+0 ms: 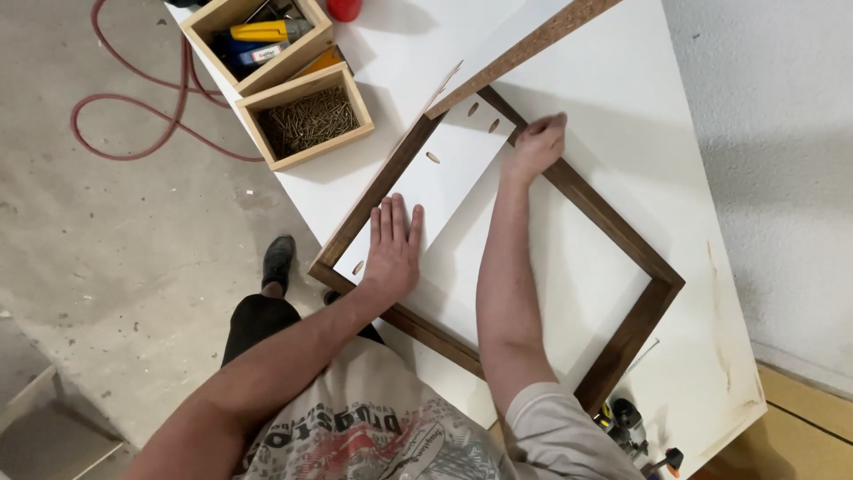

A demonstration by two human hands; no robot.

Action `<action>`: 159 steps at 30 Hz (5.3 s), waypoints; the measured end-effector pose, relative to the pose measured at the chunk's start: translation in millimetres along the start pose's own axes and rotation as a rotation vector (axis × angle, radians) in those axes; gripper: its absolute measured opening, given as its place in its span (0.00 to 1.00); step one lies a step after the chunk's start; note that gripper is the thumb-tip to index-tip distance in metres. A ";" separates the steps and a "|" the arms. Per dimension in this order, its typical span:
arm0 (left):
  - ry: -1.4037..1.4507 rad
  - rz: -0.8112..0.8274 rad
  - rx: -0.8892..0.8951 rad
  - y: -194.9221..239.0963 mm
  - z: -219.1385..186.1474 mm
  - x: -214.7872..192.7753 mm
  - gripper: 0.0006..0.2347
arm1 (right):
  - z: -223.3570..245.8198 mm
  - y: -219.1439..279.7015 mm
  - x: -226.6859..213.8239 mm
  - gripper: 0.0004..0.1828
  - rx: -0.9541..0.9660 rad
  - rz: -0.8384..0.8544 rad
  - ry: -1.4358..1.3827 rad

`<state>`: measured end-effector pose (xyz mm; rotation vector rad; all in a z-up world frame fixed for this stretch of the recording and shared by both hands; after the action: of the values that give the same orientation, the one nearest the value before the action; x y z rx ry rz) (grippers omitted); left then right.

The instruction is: The person is assembling a wooden frame by positioning a white board with pocket holes, clamping it to the frame, and using a hammer to adjust its position.

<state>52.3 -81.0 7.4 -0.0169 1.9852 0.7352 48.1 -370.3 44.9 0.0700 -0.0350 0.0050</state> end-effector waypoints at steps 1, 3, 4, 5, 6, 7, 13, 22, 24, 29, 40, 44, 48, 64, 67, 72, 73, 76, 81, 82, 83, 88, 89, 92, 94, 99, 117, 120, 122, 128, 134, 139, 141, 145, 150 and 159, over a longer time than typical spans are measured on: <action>-0.003 -0.005 0.005 1.7 6.9 2.6 0.34 | -3.8 10.8 -10.9 0.22 -0.006 -0.004 -0.004; 0.051 -0.126 0.101 8.0 12.5 0.2 0.41 | -31.5 35.4 -42.2 0.15 0.188 -0.080 0.144; 0.050 -0.123 0.108 10.5 21.9 12.7 0.41 | -25.7 55.9 -45.5 0.15 0.188 -0.087 0.145; 0.034 -0.233 0.247 13.9 21.4 13.7 0.43 | -31.7 76.9 -37.6 0.18 0.312 0.009 0.180; 0.019 -0.341 0.386 20.1 21.6 15.3 0.44 | -37.5 100.3 -29.8 0.23 0.435 0.108 0.215; 0.018 -0.338 0.388 18.8 27.9 22.1 0.44 | -26.1 113.5 -21.6 0.23 0.437 0.104 0.215; -0.026 -0.540 1.053 44.3 -0.5 31.6 0.20 | -40.0 138.1 -5.5 0.39 0.559 0.207 0.308; -0.118 -0.563 1.049 30.5 -4.2 33.4 0.16 | -52.1 129.5 -7.0 0.41 0.592 0.272 0.199; -0.101 -0.513 1.127 33.9 -2.6 40.5 0.24 | -76.2 131.7 -18.3 0.40 0.566 0.293 0.142; -0.026 -0.582 1.434 3.0 -14.3 51.0 0.15 | -93.8 184.0 -98.9 0.26 0.457 0.010 0.027; -0.347 -0.389 1.570 -42.1 -38.9 74.5 0.18 | -48.7 287.6 -120.8 0.18 0.058 -0.251 0.170; -0.439 -0.400 1.568 -33.1 -42.3 71.3 0.18 | -42.0 291.8 -115.0 0.16 0.029 -0.323 0.224; -0.499 -0.326 1.503 -28.6 -43.5 53.6 0.18 | -60.8 297.6 -107.2 0.14 -0.078 -0.337 0.256; -0.751 -0.064 1.386 -19.0 -49.8 37.7 0.16 | -33.3 301.2 -94.1 0.12 -0.444 -0.211 0.367; -0.742 -0.002 1.381 -11.9 -47.5 37.4 0.16 | -38.8 307.0 -92.1 0.14 -0.484 -0.133 0.352; -0.734 0.020 1.380 -16.3 -45.8 29.0 0.15 | -43.1 307.2 -86.3 0.14 -0.653 -0.047 0.412; -0.723 0.033 1.391 -14.3 -43.8 37.7 0.15 | -37.0 313.0 -86.9 0.14 -0.639 -0.052 0.423; -0.809 -0.009 1.384 -29.2 -43.8 35.5 0.14 | -19.2 305.4 -71.2 0.16 -0.701 -0.009 0.423; -0.824 -0.043 1.385 -37.0 -42.4 47.2 0.11 | -9.6 310.8 -59.6 0.17 -0.753 0.055 0.471; -0.833 -0.057 1.388 -32.0 -51.1 39.2 0.11 | -2.4 309.4 -61.8 0.17 -0.768 0.049 0.469; -0.790 -0.021 1.384 -20.0 -50.9 33.1 0.13 | 3.4 313.7 -66.2 0.17 -0.724 0.002 0.423; -0.740 -0.019 1.381 -18.4 -48.3 41.2 0.17 | 7.6 304.2 -85.6 0.16 -0.605 -0.100 0.338; -0.726 -0.049 1.383 -21.4 -49.0 45.0 0.17 | -1.7 297.7 -98.6 0.14 -0.576 -0.144 0.348; -0.719 -0.108 1.396 -21.3 -50.8 41.0 0.18 | -2.6 294.2 -104.3 0.11 -0.559 -0.177 0.354; -0.721 -0.125 1.397 -19.0 -47.3 39.6 0.17 | -17.7 301.0 -99.2 0.11 -0.559 -0.158 0.350; -0.747 0.068 1.351 -15.8 -50.9 37.3 0.11 | -18.2 306.4 -79.0 0.14 -0.620 -0.035 0.397; -0.183 -0.426 1.612 -97.0 -19.3 -30.5 0.20 | 46.7 71.9 -35.0 0.32 -0.295 0.066 -0.205; -0.211 -0.300 1.597 -105.5 -27.2 -29.2 0.20 | 31.8 19.7 22.1 0.29 -0.110 0.334 -0.535; -0.266 -0.287 1.558 -112.6 -26.6 -23.7 0.21 | -19.1 -3.4 46.4 0.29 -0.032 0.365 -0.323; -0.297 -0.223 1.505 -108.9 -24.0 -21.5 0.22 | -17.0 -3.2 70.7 0.29 -0.330 0.506 0.034; -0.357 -0.169 1.479 -118.9 -32.1 -22.0 0.22 | 7.9 -4.2 57.0 0.25 -0.363 0.453 0.097; -0.276 -0.156 1.499 -114.8 -37.6 -29.9 0.25 | 17.4 31.8 -18.3 0.27 -0.144 0.049 -0.337; -0.509 0.088 1.381 -116.5 -42.4 -18.8 0.26 | 2.0 83.5 -42.5 0.30 0.000 -0.011 -0.548; -0.215 -0.280 1.611 -114.0 -49.9 4.8 0.20 | -25.6 250.5 -32.8 0.35 -0.080 0.798 -0.321; -0.523 -0.201 1.413 -133.3 -56.5 38.4 0.26 | -82.2 283.3 -58.6 0.35 -0.221 0.815 -0.198; -0.720 0.075 1.356 -110.9 -65.2 14.5 0.27 | -30.6 303.5 -47.8 0.30 -0.321 0.791 0.056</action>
<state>26.9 -200.2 -36.5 0.9728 1.4155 -0.6111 -0.5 -65.5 33.9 -0.2682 -0.0055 0.7903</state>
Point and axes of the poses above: each hand's wrist, its own y-axis away from the middle knuckle, its own x-axis out of the palm, z = x × y, the point moved 9 cm from there along -y, towards the middle knuckle, and after that the axes turned 4 degrees about x, right-handed, at the moved point
